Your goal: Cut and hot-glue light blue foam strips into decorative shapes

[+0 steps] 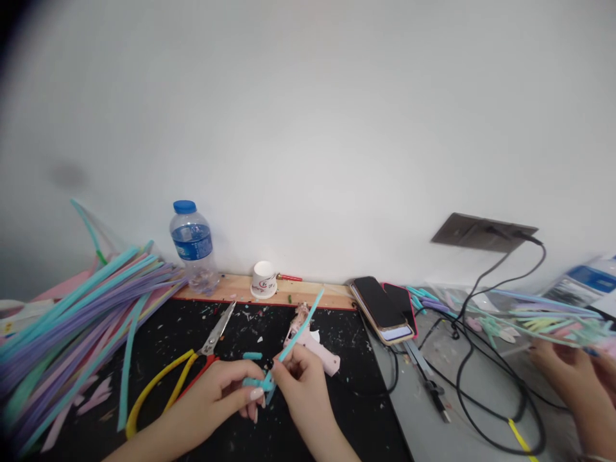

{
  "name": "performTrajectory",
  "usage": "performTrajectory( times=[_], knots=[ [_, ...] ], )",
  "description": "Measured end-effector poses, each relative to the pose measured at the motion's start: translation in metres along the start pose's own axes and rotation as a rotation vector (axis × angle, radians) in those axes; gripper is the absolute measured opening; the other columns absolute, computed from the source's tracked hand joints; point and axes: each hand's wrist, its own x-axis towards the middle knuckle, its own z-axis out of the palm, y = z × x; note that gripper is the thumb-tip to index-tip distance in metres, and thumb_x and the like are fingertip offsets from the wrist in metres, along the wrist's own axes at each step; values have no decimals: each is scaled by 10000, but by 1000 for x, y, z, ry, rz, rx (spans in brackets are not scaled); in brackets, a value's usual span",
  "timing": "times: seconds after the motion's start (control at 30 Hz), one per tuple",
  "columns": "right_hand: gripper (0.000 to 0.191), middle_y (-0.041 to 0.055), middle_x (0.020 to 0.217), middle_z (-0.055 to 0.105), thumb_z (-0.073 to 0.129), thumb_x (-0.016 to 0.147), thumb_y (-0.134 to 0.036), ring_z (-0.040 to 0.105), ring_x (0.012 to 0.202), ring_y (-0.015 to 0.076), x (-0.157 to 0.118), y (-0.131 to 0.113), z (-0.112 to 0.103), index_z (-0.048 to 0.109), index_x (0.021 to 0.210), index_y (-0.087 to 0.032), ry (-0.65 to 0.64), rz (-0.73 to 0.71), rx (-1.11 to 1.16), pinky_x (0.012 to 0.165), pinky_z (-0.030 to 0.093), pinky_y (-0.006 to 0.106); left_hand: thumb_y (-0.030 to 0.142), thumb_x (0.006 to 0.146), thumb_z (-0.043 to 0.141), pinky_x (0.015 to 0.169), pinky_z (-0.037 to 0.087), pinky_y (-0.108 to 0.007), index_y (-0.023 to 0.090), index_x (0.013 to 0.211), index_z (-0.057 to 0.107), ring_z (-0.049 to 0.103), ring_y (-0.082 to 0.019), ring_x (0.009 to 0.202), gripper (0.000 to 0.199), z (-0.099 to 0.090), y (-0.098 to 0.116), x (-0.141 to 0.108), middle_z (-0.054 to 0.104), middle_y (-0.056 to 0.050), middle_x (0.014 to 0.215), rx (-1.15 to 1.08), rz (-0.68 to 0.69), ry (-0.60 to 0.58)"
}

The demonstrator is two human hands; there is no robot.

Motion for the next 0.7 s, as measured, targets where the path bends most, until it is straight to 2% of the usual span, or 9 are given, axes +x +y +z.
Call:
performTrajectory(
  times=[0.13,0.33,0.57,0.7],
  knots=[
    [291,-59,533,376,600,731,-377,348,497,93,-1,-2,1,441,586,-181,-19,-1,-30,486,309,215,191,797,542,597,492,-234,150,752,608,636,-157,592,90,1,-4,0,631,9,618,-4,-39,31],
    [238,-60,545,360,528,784,-282,334,517,95,0,3,0,434,593,-177,-46,-49,-208,486,282,215,150,808,534,628,433,-196,155,637,601,620,-127,617,184,-2,2,-1,643,23,605,286,49,87],
    [131,-48,622,403,484,830,-185,342,560,96,-1,5,2,483,700,-166,-242,-64,-204,520,294,216,130,822,539,646,388,-172,157,644,590,594,-102,653,187,-5,0,-4,629,39,649,472,128,92],
    [172,-43,641,401,441,867,-205,354,597,106,-2,-1,0,482,704,-170,-313,-83,-218,562,312,226,140,813,553,655,392,-185,158,643,599,592,-113,665,176,-4,1,-5,632,35,655,447,144,80]
  ],
)
